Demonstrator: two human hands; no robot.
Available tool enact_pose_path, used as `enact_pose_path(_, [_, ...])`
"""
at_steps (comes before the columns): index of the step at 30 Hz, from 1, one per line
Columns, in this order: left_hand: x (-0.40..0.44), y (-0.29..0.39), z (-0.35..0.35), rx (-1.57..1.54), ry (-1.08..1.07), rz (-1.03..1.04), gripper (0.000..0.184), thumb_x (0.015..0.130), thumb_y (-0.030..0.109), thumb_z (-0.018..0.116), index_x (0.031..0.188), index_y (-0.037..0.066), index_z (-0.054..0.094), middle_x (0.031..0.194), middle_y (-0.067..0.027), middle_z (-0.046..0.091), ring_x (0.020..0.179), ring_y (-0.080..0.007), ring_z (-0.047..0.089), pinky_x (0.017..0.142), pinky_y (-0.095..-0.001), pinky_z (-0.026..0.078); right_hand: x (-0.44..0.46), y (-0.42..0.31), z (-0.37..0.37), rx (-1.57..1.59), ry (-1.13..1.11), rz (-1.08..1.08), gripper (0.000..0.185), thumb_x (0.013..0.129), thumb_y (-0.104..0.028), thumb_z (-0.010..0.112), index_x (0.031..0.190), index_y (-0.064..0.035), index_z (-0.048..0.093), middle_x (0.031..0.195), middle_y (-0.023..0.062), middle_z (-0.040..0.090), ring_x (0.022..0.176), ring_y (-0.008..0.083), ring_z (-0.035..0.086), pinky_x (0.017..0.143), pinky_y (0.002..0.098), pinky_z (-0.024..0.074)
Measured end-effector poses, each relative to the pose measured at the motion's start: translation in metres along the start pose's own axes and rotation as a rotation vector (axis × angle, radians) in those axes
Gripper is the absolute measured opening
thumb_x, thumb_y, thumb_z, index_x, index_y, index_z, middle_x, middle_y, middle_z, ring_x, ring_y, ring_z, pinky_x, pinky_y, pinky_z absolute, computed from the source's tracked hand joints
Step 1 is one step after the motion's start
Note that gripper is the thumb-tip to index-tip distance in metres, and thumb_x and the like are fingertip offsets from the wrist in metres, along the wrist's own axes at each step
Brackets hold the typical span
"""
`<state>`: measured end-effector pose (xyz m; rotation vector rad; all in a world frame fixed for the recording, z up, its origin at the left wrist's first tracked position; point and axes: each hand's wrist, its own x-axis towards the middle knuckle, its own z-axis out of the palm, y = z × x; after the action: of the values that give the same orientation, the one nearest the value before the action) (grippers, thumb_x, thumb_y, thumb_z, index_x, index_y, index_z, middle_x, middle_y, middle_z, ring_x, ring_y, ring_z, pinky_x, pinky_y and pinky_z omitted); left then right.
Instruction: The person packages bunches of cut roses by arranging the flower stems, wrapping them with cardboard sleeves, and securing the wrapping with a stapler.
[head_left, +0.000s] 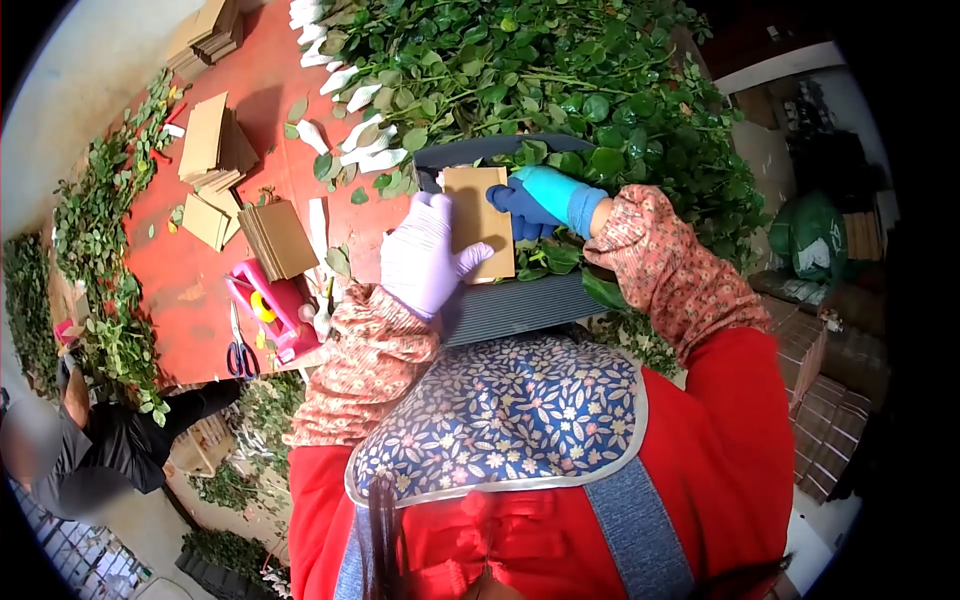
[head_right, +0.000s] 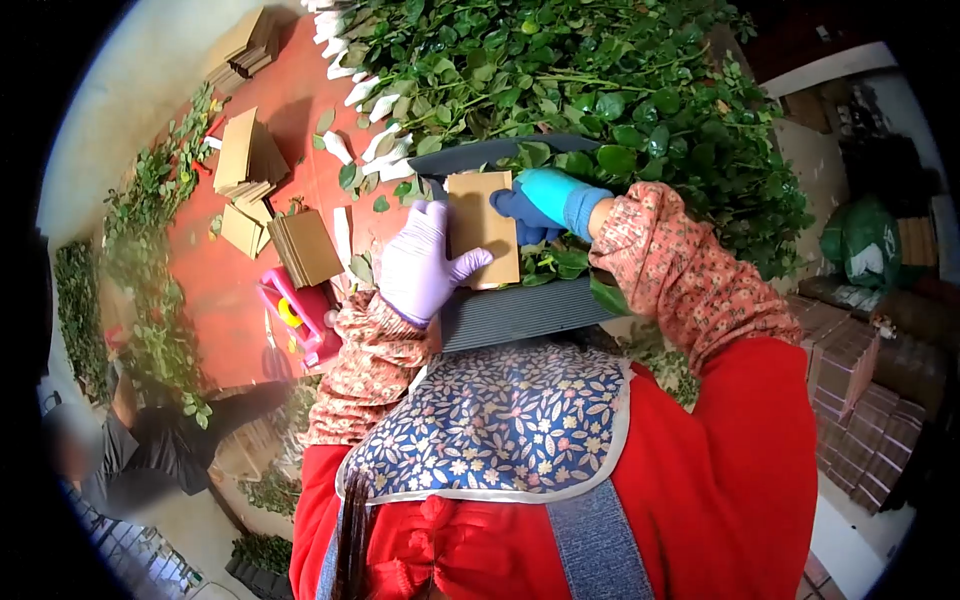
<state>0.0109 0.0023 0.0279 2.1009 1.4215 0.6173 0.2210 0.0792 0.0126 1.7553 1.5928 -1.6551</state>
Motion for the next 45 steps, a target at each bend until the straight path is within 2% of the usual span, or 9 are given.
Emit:
enact_pose_path(7, [-0.006,-0.016,0.022,-0.522,0.094,-0.331,0.081,0.079,0.021,0.078,0.142,0.002,0.033,0.111,-0.0121,0.063,0.075,-0.0108,0.058,0.067,-0.0291,0.05,-0.031,0.0,0.027,0.061,0.344,-0.319,0.041,0.093,-0.042,0.053,0.083,-0.0034,0.065,0.073,0.014,0.066,0.063,0.0294,0.064,0.062,0.0411,0.0505])
enact_pose_path(9, [-0.009,-0.017,0.037,-0.78,0.227,-0.267,0.057,0.089,0.018,0.067,0.135,-0.002,0.041,0.11,-0.0105,0.061,0.089,-0.0134,0.058,0.08,-0.0271,0.048,-0.032,-0.003,0.035,-0.073,0.515,-0.464,0.041,0.092,-0.044,0.055,0.083,-0.005,0.064,0.081,0.0186,0.065,0.074,0.0392,0.062,0.068,0.0472,0.049])
enact_pose_path(10, [-0.008,-0.018,0.043,-0.9,0.271,-0.246,0.048,0.093,0.016,0.062,0.133,-0.002,0.044,0.112,-0.0098,0.061,0.093,-0.0135,0.058,0.084,-0.0268,0.047,-0.033,0.001,0.04,-0.142,0.662,-0.662,0.032,0.092,-0.033,0.061,0.081,-0.0026,0.063,0.067,0.0145,0.061,0.057,0.0307,0.059,0.056,0.0385,0.048])
enact_pose_path(13, [-0.015,-0.015,0.026,-1.285,0.218,-0.353,0.027,0.1,0.014,0.046,0.122,0.0,0.053,0.108,-0.006,0.063,0.093,-0.0119,0.059,0.086,-0.0263,0.047,-0.05,-0.008,0.028,0.21,0.373,-0.714,0.032,0.094,-0.032,0.059,0.081,-0.0034,0.062,0.072,0.0178,0.06,0.061,0.0344,0.054,0.06,0.0391,0.0464])
enact_pose_path(16, [-0.012,-0.02,0.002,-0.884,0.059,-0.122,0.028,0.099,0.017,0.048,0.116,-0.002,0.058,0.102,-0.0111,0.066,0.09,-0.0191,0.064,0.083,-0.0297,0.049,-0.047,0.001,0.003,-0.224,0.771,-0.824,0.025,0.091,-0.031,0.061,0.084,-0.0072,0.064,0.072,0.0156,0.063,0.066,0.0344,0.061,0.059,0.0426,0.0481])
enact_pose_path(20, [0.011,-0.007,0.013,-0.373,-0.054,0.199,0.047,0.094,0.033,0.058,0.127,0.001,0.054,0.119,-0.0215,0.062,0.11,-0.0355,0.06,0.092,-0.0379,0.048,-0.032,0.011,-0.005,-0.653,0.657,-0.727,0.018,0.086,-0.025,0.06,0.095,-0.0104,0.063,0.075,0.0114,0.066,0.069,0.0316,0.065,0.058,0.045,0.0486])
enact_pose_path(25, [0.006,0.0,0.019,-0.159,-0.118,0.004,0.043,0.093,0.033,0.058,0.125,0.005,0.056,0.121,-0.0154,0.062,0.093,-0.0318,0.066,0.076,-0.0379,0.054,-0.01,-0.003,0.009,-1.07,0.55,-0.48,0.027,0.088,-0.017,0.049,0.112,-0.0092,0.061,0.077,0.0073,0.069,0.069,0.0275,0.068,0.049,0.0476,0.0484])
enact_pose_path(29, [0.004,0.005,0.031,-0.006,-0.013,0.074,0.034,0.092,0.03,0.057,0.118,0.009,0.059,0.13,-0.007,0.058,0.077,-0.028,0.067,0.065,-0.0373,0.054,0.002,-0.001,0.02,-1.226,0.74,-0.495,0.027,0.085,-0.015,0.051,0.11,-0.0066,0.059,0.057,0.0038,0.06,0.049,0.0232,0.061,0.042,0.0439,0.0454])
enact_pose_path(45, [0.003,0.004,0.032,-0.008,0.019,0.066,0.023,0.091,0.023,0.057,0.11,0.012,0.061,0.127,-0.0049,0.06,0.069,-0.0287,0.066,0.06,-0.0369,0.054,0.015,-0.003,0.019,-1.111,0.749,-0.459,0.015,0.083,-0.014,0.053,0.092,-0.0078,0.064,0.07,0.0105,0.066,0.06,0.0269,0.066,0.048,0.0442,0.0506])
